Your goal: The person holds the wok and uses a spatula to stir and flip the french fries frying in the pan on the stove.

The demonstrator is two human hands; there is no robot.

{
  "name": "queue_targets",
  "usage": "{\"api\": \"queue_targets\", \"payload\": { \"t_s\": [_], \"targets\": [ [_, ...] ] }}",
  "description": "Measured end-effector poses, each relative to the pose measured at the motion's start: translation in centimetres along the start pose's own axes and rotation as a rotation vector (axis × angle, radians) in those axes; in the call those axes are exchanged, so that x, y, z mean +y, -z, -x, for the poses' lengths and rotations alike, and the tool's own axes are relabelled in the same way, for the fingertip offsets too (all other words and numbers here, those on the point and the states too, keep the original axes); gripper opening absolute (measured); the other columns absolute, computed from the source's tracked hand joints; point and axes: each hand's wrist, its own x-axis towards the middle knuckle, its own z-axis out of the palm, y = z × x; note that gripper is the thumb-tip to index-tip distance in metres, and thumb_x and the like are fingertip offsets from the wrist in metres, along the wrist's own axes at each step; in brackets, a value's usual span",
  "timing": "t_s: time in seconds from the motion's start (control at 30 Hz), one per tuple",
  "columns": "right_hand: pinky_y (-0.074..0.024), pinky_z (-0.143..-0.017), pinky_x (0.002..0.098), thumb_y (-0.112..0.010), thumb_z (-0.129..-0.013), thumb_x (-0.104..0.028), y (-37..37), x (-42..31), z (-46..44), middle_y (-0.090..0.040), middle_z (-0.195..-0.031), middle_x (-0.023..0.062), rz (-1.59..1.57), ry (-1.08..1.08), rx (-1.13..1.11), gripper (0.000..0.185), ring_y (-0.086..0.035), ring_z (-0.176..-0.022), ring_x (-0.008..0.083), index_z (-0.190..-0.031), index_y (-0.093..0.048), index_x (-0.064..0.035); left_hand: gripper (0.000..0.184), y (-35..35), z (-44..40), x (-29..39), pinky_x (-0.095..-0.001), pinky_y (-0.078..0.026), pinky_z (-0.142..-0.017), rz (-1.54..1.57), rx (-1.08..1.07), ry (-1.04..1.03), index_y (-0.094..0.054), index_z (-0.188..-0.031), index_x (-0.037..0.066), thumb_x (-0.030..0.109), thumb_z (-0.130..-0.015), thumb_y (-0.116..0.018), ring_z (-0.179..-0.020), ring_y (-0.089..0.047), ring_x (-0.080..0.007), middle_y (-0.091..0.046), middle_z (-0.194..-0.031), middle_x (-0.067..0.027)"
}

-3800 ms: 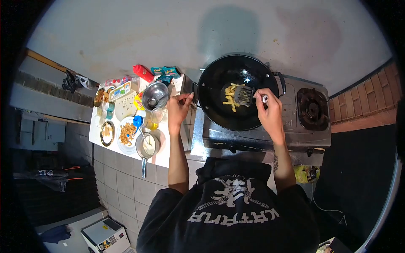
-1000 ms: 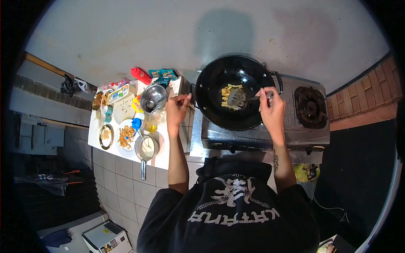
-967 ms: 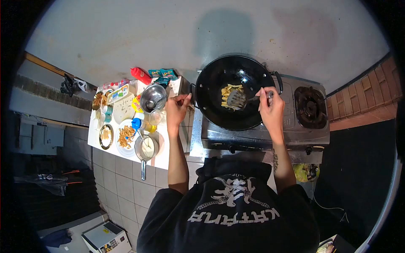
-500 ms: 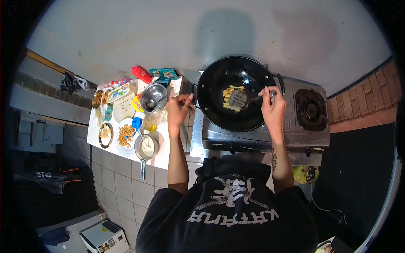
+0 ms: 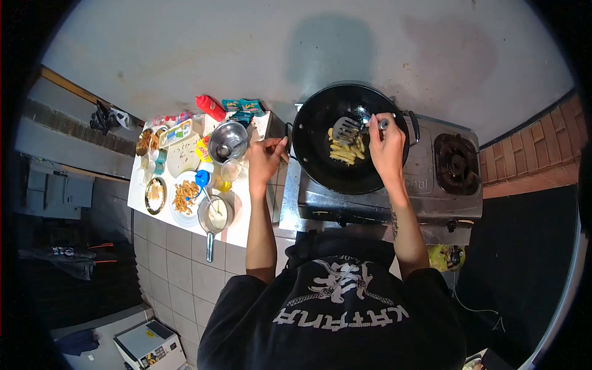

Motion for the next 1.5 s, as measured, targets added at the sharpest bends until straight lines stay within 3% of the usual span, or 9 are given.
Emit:
{"api": "queue_targets", "payload": {
  "t_s": [0.07, 0.13, 0.27, 0.33, 0.47, 0.53, 0.77, 0.83, 1.5],
  "targets": [
    [-0.0466, -0.056, 0.0366, -0.059, -0.092, -0.003, -0.4, 0.1, 0.0, -0.060, -0.077, 0.0186, -0.005, 0.008, -0.005, 0.009, -0.061, -0.060, 0.0318, -0.088, -0.056, 0.0047, 0.024, 0.1, 0.0, 0.2, -0.0289, -0.035, -0.047, -0.011, 0.008, -0.018, -0.073, -0.089, -0.003, 0.021, -0.087, -0.073, -0.050, -0.044, -0.0071, -0.054, -0.053, -0.0033],
    [-0.0395, -0.049, 0.0263, -0.060, -0.095, -0.006, -0.8, 0.4, 0.0, -0.060, -0.066, 0.0078, 0.028, 0.087, 0.032, 0.011, -0.049, -0.053, 0.0081, -0.087, -0.058, 0.0018, 0.024, 0.3, -0.1, 0.3, -0.0287, -0.036, -0.047, -0.033, -0.013, -0.005, -0.073, -0.089, -0.003, 0.021, -0.086, -0.074, -0.050, -0.045, -0.0074, -0.055, -0.054, -0.0040],
    [-0.0386, -0.048, 0.0267, -0.061, -0.094, -0.006, -0.6, 0.5, -0.2, -0.058, -0.065, 0.0074, 0.041, 0.120, 0.051, 0.010, -0.048, -0.053, 0.0082, -0.088, -0.058, 0.0018, 0.025, 0.4, -0.3, 0.1, -0.0280, -0.038, -0.049, -0.095, -0.047, 0.014, -0.073, -0.090, -0.004, 0.021, -0.086, -0.074, -0.051, -0.049, -0.0084, -0.059, -0.056, -0.0059],
    [-0.0465, -0.055, 0.0358, -0.060, -0.091, -0.002, -0.3, 0.2, -0.3, -0.060, -0.077, 0.0184, 0.021, 0.027, 0.012, 0.007, -0.061, -0.059, 0.0305, -0.088, -0.057, 0.0044, 0.025, 0.2, -0.2, -0.1, -0.0280, -0.039, -0.049, -0.077, -0.025, 0.007, -0.073, -0.090, -0.003, 0.022, -0.086, -0.074, -0.051, -0.050, -0.0088, -0.059, -0.056, -0.0061],
    [-0.0465, -0.055, 0.0361, -0.059, -0.091, -0.001, -0.5, 0.5, -0.4, -0.060, -0.077, 0.0186, 0.019, 0.037, 0.001, 0.007, -0.060, -0.059, 0.0314, -0.089, -0.057, 0.0048, 0.025, 0.2, -0.3, 0.2, -0.0283, -0.040, -0.049, -0.078, -0.017, -0.003, -0.074, -0.090, -0.002, 0.022, -0.086, -0.074, -0.050, -0.051, -0.0097, -0.059, -0.056, -0.0064],
    [-0.0387, -0.048, 0.0268, -0.060, -0.094, -0.005, -0.8, 1.0, -0.2, -0.056, -0.064, 0.0075, 0.044, 0.119, 0.027, 0.009, -0.047, -0.052, 0.0099, -0.089, -0.058, 0.0013, 0.025, 0.1, -0.3, -0.1, -0.0283, -0.040, -0.049, -0.079, -0.020, 0.003, -0.074, -0.090, -0.003, 0.022, -0.086, -0.074, -0.050, -0.051, -0.0097, -0.059, -0.056, -0.0064],
    [-0.0384, -0.048, 0.0265, -0.060, -0.093, -0.003, -1.0, 0.3, -0.5, -0.056, -0.068, 0.0092, 0.039, 0.134, 0.036, 0.008, -0.048, -0.052, 0.0106, -0.090, -0.057, 0.0028, 0.029, 0.5, -0.2, 1.0, -0.0302, -0.040, -0.054, -0.051, -0.074, 0.074, -0.073, -0.089, -0.003, 0.025, -0.088, -0.072, -0.057, -0.047, -0.0102, -0.057, -0.059, -0.0050],
    [-0.0480, -0.059, 0.0378, -0.061, -0.090, -0.002, -1.1, 0.1, -0.6, -0.062, -0.081, 0.0202, 0.022, 0.080, -0.017, 0.008, -0.063, -0.068, 0.0366, -0.090, -0.056, 0.0049, 0.028, 0.1, -0.2, -0.1, -0.0300, -0.040, -0.054, -0.007, -0.061, 0.069, -0.072, -0.089, -0.004, 0.025, -0.089, -0.072, -0.057, -0.047, -0.0099, -0.058, -0.059, -0.0050],
    [-0.0461, -0.059, 0.0394, -0.062, -0.090, -0.002, -0.9, -0.3, -0.7, -0.059, -0.077, 0.0211, 0.037, 0.078, -0.101, 0.010, -0.058, -0.063, 0.0371, -0.089, -0.054, 0.0045, 0.026, -0.1, -0.4, -0.6, -0.0293, -0.036, -0.048, -0.045, -0.004, -0.003, -0.073, -0.089, -0.003, 0.023, -0.086, -0.074, -0.050, -0.044, -0.0087, -0.052, -0.053, -0.0068]
  ]
}}
